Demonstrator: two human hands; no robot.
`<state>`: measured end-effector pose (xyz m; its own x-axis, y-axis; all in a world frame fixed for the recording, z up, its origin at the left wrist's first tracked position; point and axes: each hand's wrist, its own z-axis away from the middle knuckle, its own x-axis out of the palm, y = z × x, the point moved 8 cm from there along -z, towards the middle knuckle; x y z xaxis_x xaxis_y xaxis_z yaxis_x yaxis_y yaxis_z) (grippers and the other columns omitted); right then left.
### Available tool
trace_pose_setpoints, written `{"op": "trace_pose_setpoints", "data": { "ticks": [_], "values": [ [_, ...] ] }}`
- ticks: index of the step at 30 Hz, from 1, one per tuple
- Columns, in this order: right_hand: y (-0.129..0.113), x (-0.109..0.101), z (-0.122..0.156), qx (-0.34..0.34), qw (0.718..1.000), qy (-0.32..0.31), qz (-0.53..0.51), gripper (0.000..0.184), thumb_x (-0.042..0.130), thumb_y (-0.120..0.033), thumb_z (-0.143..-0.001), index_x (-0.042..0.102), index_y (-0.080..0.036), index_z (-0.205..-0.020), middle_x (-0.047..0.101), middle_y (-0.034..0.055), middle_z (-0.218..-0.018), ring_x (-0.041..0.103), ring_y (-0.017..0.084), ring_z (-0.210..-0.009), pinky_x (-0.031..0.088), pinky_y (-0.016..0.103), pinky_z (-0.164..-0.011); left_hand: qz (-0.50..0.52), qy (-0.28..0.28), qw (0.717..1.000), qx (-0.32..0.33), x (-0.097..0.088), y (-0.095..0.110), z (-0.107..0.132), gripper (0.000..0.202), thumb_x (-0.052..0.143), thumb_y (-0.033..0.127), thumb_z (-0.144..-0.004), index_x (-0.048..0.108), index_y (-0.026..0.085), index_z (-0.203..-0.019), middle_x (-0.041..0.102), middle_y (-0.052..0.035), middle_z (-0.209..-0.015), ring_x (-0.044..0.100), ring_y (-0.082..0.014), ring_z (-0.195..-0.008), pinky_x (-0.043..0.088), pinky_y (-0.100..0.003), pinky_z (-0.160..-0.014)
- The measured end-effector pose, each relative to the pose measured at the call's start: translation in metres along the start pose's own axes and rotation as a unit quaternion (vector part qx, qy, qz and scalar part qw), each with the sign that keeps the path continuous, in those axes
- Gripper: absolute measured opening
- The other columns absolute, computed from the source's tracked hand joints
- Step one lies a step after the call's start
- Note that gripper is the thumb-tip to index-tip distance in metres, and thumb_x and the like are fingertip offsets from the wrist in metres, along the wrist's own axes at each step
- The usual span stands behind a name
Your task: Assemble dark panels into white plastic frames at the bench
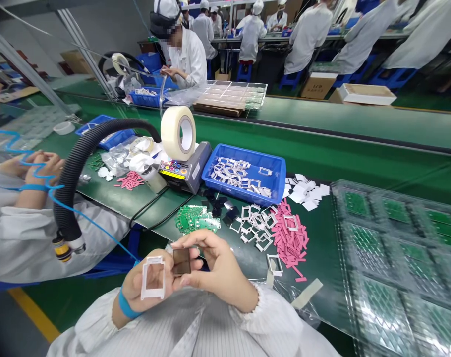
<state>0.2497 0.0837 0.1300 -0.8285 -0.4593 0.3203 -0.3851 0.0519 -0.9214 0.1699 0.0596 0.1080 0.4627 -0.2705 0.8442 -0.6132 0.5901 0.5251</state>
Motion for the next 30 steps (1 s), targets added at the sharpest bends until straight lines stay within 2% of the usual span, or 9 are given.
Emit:
{"op": "trace_pose_setpoints", "data": {
  "ticks": [2,4,8,10,12,14,16,20,30],
  "values": [
    [0.003,0.005,0.001,-0.002,0.998,-0.016,-0.054,0.038,0.076,-0.03,-0.069,0.053,-0.029,-0.1,0.064,0.0012,-0.106,0.059,0.015,-0.102,0.047,0.032,-0.089,0.01,-0.014,1.0,0.018,0.003,0.002,0.0,0.038,0.078,0.048,-0.054,0.071,0.017,-0.075,0.059,-0.0039,-0.059,0.06,-0.03,-0.096,0.043,-0.048,-0.088],
    [0.002,0.008,0.001,0.004,0.998,-0.031,-0.057,0.042,0.075,-0.035,-0.07,0.051,-0.029,-0.104,0.061,0.003,-0.112,0.059,0.017,-0.104,0.048,0.034,-0.089,0.003,-0.032,0.999,0.033,0.007,0.005,0.001,0.037,0.077,0.048,-0.055,0.072,0.018,-0.076,0.061,-0.0055,-0.067,0.059,-0.0302,-0.098,0.043,-0.049,-0.089],
    [-0.029,-0.002,0.0,-0.061,0.987,0.04,0.141,0.029,0.064,-0.041,-0.08,0.052,-0.027,-0.102,0.058,0.0057,-0.108,0.056,0.019,-0.1,0.048,0.035,-0.081,-0.084,-0.024,0.995,0.055,0.01,0.015,0.005,0.032,0.077,0.045,-0.059,0.074,0.022,-0.082,0.056,-0.0092,-0.111,0.053,-0.0288,-0.108,0.038,-0.048,-0.096],
    [-0.053,-0.001,0.0,-0.12,0.944,0.078,0.298,0.012,0.061,-0.028,-0.083,0.055,-0.025,-0.093,0.057,0.0034,-0.092,0.055,0.017,-0.089,0.048,0.033,-0.075,-0.146,-0.02,0.987,0.064,0.01,0.02,0.008,0.034,0.079,0.043,-0.057,0.075,0.024,-0.084,0.05,-0.009,-0.118,0.05,-0.0282,-0.11,0.037,-0.046,-0.098],
    [-0.07,0.006,-0.001,-0.163,0.889,0.086,0.419,0.008,0.06,-0.017,-0.082,0.057,-0.023,-0.085,0.055,0.0012,-0.079,0.054,0.016,-0.078,0.046,0.032,-0.07,-0.197,-0.028,0.977,0.069,0.013,0.023,0.01,0.036,0.08,0.043,-0.055,0.075,0.024,-0.086,0.048,-0.0098,-0.119,0.048,-0.029,-0.111,0.036,-0.046,-0.098],
    [-0.077,0.011,-0.002,-0.186,0.853,0.092,0.48,0.009,0.059,-0.013,-0.081,0.056,-0.022,-0.079,0.053,0.0002,-0.073,0.053,0.015,-0.072,0.044,0.033,-0.068,-0.228,-0.033,0.97,0.081,0.016,0.026,0.01,0.037,0.079,0.043,-0.056,0.075,0.026,-0.089,0.046,-0.0102,-0.12,0.047,-0.0304,-0.112,0.035,-0.047,-0.099],
    [-0.079,0.013,-0.003,-0.195,0.836,0.098,0.504,0.01,0.057,-0.014,-0.082,0.056,-0.022,-0.078,0.053,0.0003,-0.071,0.053,0.016,-0.07,0.044,0.035,-0.068,-0.251,-0.033,0.964,0.087,0.018,0.028,0.01,0.035,0.077,0.044,-0.059,0.075,0.027,-0.09,0.046,-0.01,-0.119,0.047,-0.0308,-0.113,0.034,-0.047,-0.099],
    [-0.077,0.014,-0.003,-0.199,0.829,0.093,0.515,0.01,0.056,-0.014,-0.083,0.056,-0.023,-0.078,0.054,0.0006,-0.07,0.052,0.016,-0.07,0.043,0.035,-0.068,-0.277,-0.041,0.957,0.078,0.019,0.027,0.009,0.035,0.077,0.042,-0.06,0.075,0.027,-0.092,0.046,-0.0102,-0.12,0.047,-0.0305,-0.112,0.033,-0.047,-0.1],
    [-0.063,0.003,-0.002,-0.13,0.849,0.094,0.504,0.014,0.054,-0.018,-0.086,0.056,-0.022,-0.072,0.055,0.0008,-0.069,0.055,0.016,-0.07,0.045,0.033,-0.066,-0.294,-0.039,0.952,0.077,0.017,0.026,0.006,0.038,0.081,0.033,-0.056,0.074,0.029,-0.094,0.045,-0.0086,-0.12,0.043,-0.0295,-0.116,0.027,-0.048,-0.105]
  ]
}}
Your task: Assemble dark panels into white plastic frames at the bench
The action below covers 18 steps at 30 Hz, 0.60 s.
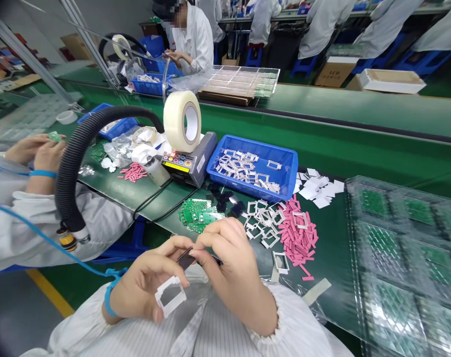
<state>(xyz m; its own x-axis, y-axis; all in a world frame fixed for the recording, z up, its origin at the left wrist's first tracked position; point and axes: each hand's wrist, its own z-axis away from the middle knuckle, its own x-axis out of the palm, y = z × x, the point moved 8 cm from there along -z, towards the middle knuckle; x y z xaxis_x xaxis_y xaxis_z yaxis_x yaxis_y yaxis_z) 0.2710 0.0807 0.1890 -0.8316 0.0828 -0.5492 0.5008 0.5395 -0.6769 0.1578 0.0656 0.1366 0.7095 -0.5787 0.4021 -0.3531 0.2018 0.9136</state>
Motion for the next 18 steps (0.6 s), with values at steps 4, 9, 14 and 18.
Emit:
{"op": "trace_pose_setpoints", "data": {
  "ticks": [4,9,14,18],
  "values": [
    [0.003,0.001,0.002,0.014,1.0,0.006,0.003,0.014,0.055,-0.019,-0.085,0.057,-0.022,-0.072,0.057,0.0011,-0.069,0.054,0.016,-0.07,0.045,0.033,-0.065,0.006,0.0,1.0,-0.01,0.0,-0.002,-0.001,0.035,0.078,0.037,-0.06,0.074,0.029,-0.094,0.045,-0.0091,-0.12,0.043,-0.0306,-0.117,0.027,-0.05,-0.104],
    [0.005,0.007,0.002,0.007,1.0,-0.013,0.008,0.014,0.051,-0.017,-0.087,0.056,-0.021,-0.074,0.057,0.0013,-0.071,0.055,0.016,-0.071,0.045,0.032,-0.067,0.002,0.004,1.0,-0.018,-0.003,-0.008,-0.002,0.035,0.077,0.04,-0.06,0.074,0.029,-0.093,0.044,-0.009,-0.12,0.041,-0.0297,-0.117,0.025,-0.05,-0.105],
    [0.009,0.009,0.001,-0.003,1.0,-0.018,0.014,0.014,0.049,-0.018,-0.088,0.056,-0.021,-0.076,0.057,0.0017,-0.072,0.054,0.016,-0.072,0.044,0.033,-0.067,0.028,0.004,0.999,-0.038,-0.006,-0.012,-0.005,0.036,0.078,0.043,-0.058,0.075,0.027,-0.09,0.045,-0.0092,-0.117,0.042,-0.0307,-0.117,0.025,-0.049,-0.105],
    [0.011,0.007,0.002,-0.002,1.0,-0.005,0.009,0.012,0.052,-0.018,-0.087,0.055,-0.021,-0.075,0.056,0.001,-0.072,0.053,0.015,-0.072,0.043,0.033,-0.067,0.04,0.004,0.998,-0.04,-0.007,-0.012,-0.006,0.035,0.079,0.04,-0.058,0.075,0.028,-0.091,0.045,-0.0089,-0.119,0.043,-0.0313,-0.118,0.026,-0.048,-0.104]
  ]
}}
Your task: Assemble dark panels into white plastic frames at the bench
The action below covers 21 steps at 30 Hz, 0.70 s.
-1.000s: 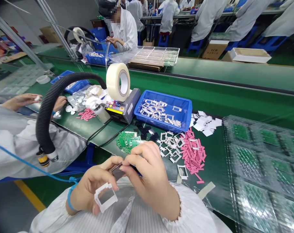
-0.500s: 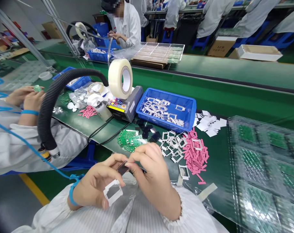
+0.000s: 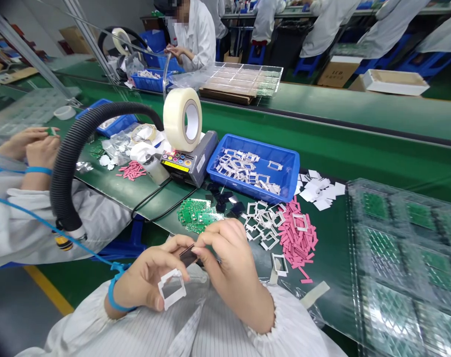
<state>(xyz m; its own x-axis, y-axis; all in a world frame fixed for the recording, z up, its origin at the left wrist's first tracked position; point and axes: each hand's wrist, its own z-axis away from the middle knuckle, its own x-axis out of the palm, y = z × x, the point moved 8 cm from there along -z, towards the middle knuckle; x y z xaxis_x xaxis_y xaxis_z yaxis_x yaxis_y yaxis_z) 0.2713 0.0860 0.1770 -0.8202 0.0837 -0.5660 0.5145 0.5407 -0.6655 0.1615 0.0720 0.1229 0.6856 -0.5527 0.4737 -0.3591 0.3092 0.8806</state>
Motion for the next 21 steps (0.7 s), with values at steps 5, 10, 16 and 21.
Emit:
{"op": "trace_pose_setpoints", "data": {
  "ticks": [5,10,16,21],
  "values": [
    [0.003,0.0,0.001,0.017,1.0,-0.008,0.002,0.013,0.052,-0.018,-0.086,0.055,-0.021,-0.074,0.056,0.0008,-0.07,0.053,0.016,-0.07,0.043,0.032,-0.066,-0.007,0.002,1.0,0.004,-0.001,-0.002,0.0,0.034,0.079,0.038,-0.059,0.075,0.028,-0.091,0.045,-0.0092,-0.119,0.043,-0.0306,-0.118,0.025,-0.049,-0.105],
    [0.007,0.008,0.002,0.021,0.999,-0.032,0.014,0.015,0.048,-0.019,-0.088,0.054,-0.021,-0.075,0.056,0.0014,-0.072,0.054,0.016,-0.071,0.042,0.032,-0.067,-0.03,0.007,0.999,0.011,-0.004,-0.005,0.0,0.037,0.079,0.039,-0.058,0.074,0.029,-0.093,0.046,-0.0092,-0.119,0.04,-0.0306,-0.12,0.022,-0.05,-0.108],
    [0.003,0.014,0.006,-0.012,0.998,-0.05,0.045,0.015,0.042,-0.014,-0.089,0.049,-0.021,-0.078,0.055,0.002,-0.078,0.049,0.017,-0.077,0.037,0.035,-0.073,0.023,0.052,0.998,-0.031,-0.013,-0.019,-0.002,0.039,0.081,0.044,-0.052,0.076,0.024,-0.085,0.046,-0.0094,-0.119,0.042,-0.0321,-0.118,0.029,-0.046,-0.103],
    [0.014,0.011,0.021,0.049,0.991,-0.121,-0.034,0.016,0.035,-0.017,-0.092,0.041,-0.021,-0.078,0.05,0.0012,-0.077,0.049,0.015,-0.074,0.039,0.03,-0.068,0.182,0.104,0.977,-0.047,-0.021,-0.028,-0.007,0.037,0.077,0.048,-0.055,0.073,0.017,-0.075,0.054,-0.0107,-0.119,0.047,-0.0327,-0.116,0.032,-0.046,-0.103]
  ]
}}
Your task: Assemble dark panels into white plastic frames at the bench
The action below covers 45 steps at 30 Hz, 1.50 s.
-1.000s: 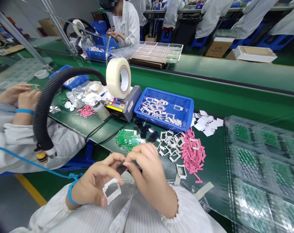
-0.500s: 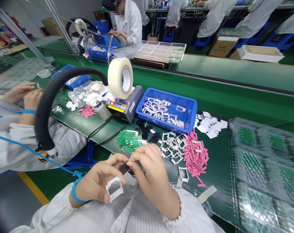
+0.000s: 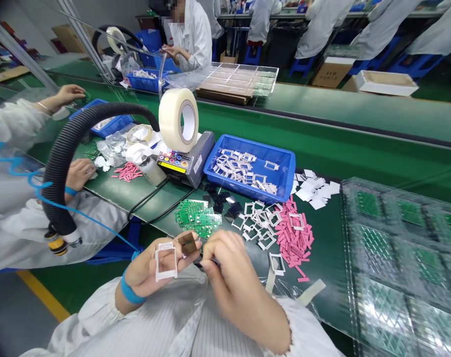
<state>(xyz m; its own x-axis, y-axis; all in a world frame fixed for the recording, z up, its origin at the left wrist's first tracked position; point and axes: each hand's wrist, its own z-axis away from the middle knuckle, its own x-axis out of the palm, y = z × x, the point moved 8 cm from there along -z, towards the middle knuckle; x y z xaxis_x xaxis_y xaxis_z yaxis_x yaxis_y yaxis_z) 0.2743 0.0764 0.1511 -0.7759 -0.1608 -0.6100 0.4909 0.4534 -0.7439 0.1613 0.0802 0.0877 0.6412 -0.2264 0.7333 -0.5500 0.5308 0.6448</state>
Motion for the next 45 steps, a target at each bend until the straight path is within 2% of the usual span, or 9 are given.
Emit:
{"op": "trace_pose_setpoints", "data": {
  "ticks": [7,9,13,20,23,27,30,37,45],
  "values": [
    [0.078,0.028,0.016,0.109,0.973,-0.083,0.188,0.02,0.046,-0.014,-0.085,0.051,-0.018,-0.066,0.054,0.0049,-0.067,0.052,0.019,-0.067,0.04,0.033,-0.064,0.097,-0.017,0.995,-0.024,-0.002,0.0,0.003,0.036,0.079,0.045,-0.053,0.072,0.018,-0.076,0.063,-0.0092,-0.113,0.052,-0.0317,-0.115,0.029,-0.05,-0.106],
    [0.069,0.017,0.012,0.091,0.983,-0.062,0.147,0.009,0.05,-0.022,-0.086,0.057,-0.018,-0.082,0.059,0.0063,-0.079,0.055,0.02,-0.076,0.043,0.034,-0.069,0.104,-0.028,0.993,-0.036,0.003,-0.001,0.004,0.035,0.081,0.043,-0.052,0.072,0.019,-0.076,0.064,-0.0082,-0.111,0.055,-0.0294,-0.111,0.031,-0.048,-0.106],
    [0.014,-0.018,-0.004,-0.028,1.0,0.004,0.012,0.041,0.059,-0.046,-0.081,0.051,-0.022,-0.113,0.058,0.008,-0.102,0.054,0.022,-0.096,0.046,0.035,-0.08,0.113,-0.05,0.991,-0.053,0.017,-0.002,0.005,0.034,0.081,0.039,-0.054,0.072,0.017,-0.078,0.065,-0.01,-0.11,0.057,-0.0269,-0.107,0.035,-0.043,-0.103],
    [-0.014,-0.019,-0.012,-0.16,0.983,0.072,0.055,0.023,0.057,-0.036,-0.084,0.054,-0.021,-0.102,0.06,0.0042,-0.083,0.054,0.02,-0.079,0.042,0.041,-0.077,0.094,-0.066,0.992,-0.053,0.023,-0.002,0.006,0.035,0.077,0.039,-0.061,0.071,0.012,-0.084,0.067,-0.0156,-0.106,0.056,-0.0312,-0.112,0.035,-0.046,-0.101],
    [-0.017,-0.033,-0.009,-0.198,0.967,0.106,0.123,0.026,0.055,-0.039,-0.085,0.055,-0.02,-0.103,0.06,0.006,-0.083,0.052,0.022,-0.081,0.04,0.046,-0.078,0.101,-0.079,0.986,-0.109,0.015,-0.013,0.005,0.04,0.071,0.039,-0.068,0.069,0.007,-0.092,0.069,-0.017,-0.099,0.063,-0.0296,-0.099,0.041,-0.048,-0.094],
    [-0.032,-0.046,-0.014,-0.251,0.955,0.012,0.157,0.028,0.052,-0.042,-0.088,0.056,-0.021,-0.107,0.06,0.0075,-0.092,0.05,0.022,-0.087,0.04,0.044,-0.08,0.115,-0.121,0.963,-0.213,0.012,-0.034,0.006,0.044,0.069,0.044,-0.069,0.068,0.005,-0.088,0.07,-0.0086,-0.07,0.064,-0.0159,-0.056,0.05,-0.045,-0.079],
    [-0.046,-0.04,-0.017,-0.295,0.935,-0.082,0.179,0.029,0.051,-0.04,-0.089,0.058,-0.021,-0.109,0.059,0.0087,-0.1,0.047,0.023,-0.094,0.039,0.044,-0.084,0.123,-0.146,0.952,-0.24,0.017,-0.041,0.007,0.042,0.064,0.046,-0.072,0.067,0.008,-0.088,0.069,-0.0053,-0.061,0.056,-0.011,-0.043,0.051,-0.045,-0.075],
    [-0.059,-0.012,-0.021,-0.335,0.891,-0.227,0.205,0.024,0.046,-0.027,-0.092,0.06,-0.026,-0.112,0.06,0.0067,-0.106,0.046,0.019,-0.094,0.038,0.039,-0.082,0.074,-0.195,0.925,-0.317,0.032,-0.052,0.011,0.041,0.053,0.043,-0.079,0.068,0.006,-0.086,0.059,0.0007,-0.047,0.045,-0.0086,-0.035,0.051,-0.04,-0.07],
    [-0.039,-0.001,-0.02,-0.314,0.889,-0.305,0.134,0.031,0.038,-0.03,-0.096,0.055,-0.033,-0.121,0.052,0.0064,-0.127,0.048,0.018,-0.103,0.035,0.038,-0.088,0.059,-0.19,0.919,-0.341,0.033,-0.061,0.011,0.028,0.05,0.031,-0.078,0.069,0.013,-0.087,0.058,0.0017,-0.044,0.042,-0.0096,-0.033,0.05,-0.041,-0.069]
  ]
}}
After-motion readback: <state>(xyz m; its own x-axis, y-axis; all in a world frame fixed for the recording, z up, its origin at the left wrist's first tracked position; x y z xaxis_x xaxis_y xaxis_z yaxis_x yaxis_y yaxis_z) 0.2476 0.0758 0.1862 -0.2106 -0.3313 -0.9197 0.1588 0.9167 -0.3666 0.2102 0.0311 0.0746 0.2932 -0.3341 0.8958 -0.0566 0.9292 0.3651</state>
